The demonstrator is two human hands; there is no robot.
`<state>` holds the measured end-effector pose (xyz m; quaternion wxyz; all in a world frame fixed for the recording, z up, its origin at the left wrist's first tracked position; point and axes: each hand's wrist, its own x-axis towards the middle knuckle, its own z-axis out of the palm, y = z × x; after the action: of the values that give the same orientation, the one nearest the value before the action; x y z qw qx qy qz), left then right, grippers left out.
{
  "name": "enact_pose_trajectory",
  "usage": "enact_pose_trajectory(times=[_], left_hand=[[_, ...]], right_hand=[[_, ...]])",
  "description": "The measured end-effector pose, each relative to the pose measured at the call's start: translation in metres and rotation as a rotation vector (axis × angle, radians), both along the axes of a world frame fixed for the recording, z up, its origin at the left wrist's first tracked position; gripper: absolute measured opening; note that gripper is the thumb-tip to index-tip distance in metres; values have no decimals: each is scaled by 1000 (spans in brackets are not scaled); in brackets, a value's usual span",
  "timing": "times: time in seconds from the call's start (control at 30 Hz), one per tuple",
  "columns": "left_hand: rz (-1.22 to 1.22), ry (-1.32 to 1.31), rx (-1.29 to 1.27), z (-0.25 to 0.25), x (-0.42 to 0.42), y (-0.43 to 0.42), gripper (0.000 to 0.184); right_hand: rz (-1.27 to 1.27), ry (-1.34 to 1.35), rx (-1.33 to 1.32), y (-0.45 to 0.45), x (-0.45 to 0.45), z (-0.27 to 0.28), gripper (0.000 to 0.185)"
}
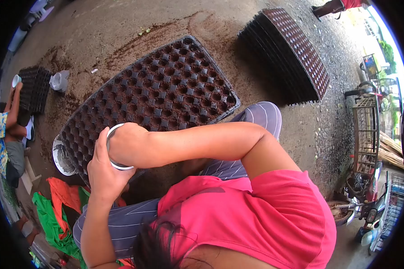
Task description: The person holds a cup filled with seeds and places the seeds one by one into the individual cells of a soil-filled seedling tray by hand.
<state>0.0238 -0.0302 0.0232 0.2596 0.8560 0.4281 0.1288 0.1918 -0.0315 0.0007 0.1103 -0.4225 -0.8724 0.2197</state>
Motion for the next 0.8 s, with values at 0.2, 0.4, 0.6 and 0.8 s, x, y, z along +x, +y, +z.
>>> enact_pose_trajectory(times=[0.2,0.4,0.6,0.8], left_hand=[[9,3,13,0,-2,1,108],[31,14,0,0,-5,3,108],[52,-13,-21,-1,-18,5,108],[47,-16,-58,-6,-16,2,109]], right_hand=[[-20,99,71,-1,-3,-4,17],[-80,25,-15,9,41,26,15],[-732,78,-33,40,236,2,18],[-854,-29,-91,47,292,-42,16]])
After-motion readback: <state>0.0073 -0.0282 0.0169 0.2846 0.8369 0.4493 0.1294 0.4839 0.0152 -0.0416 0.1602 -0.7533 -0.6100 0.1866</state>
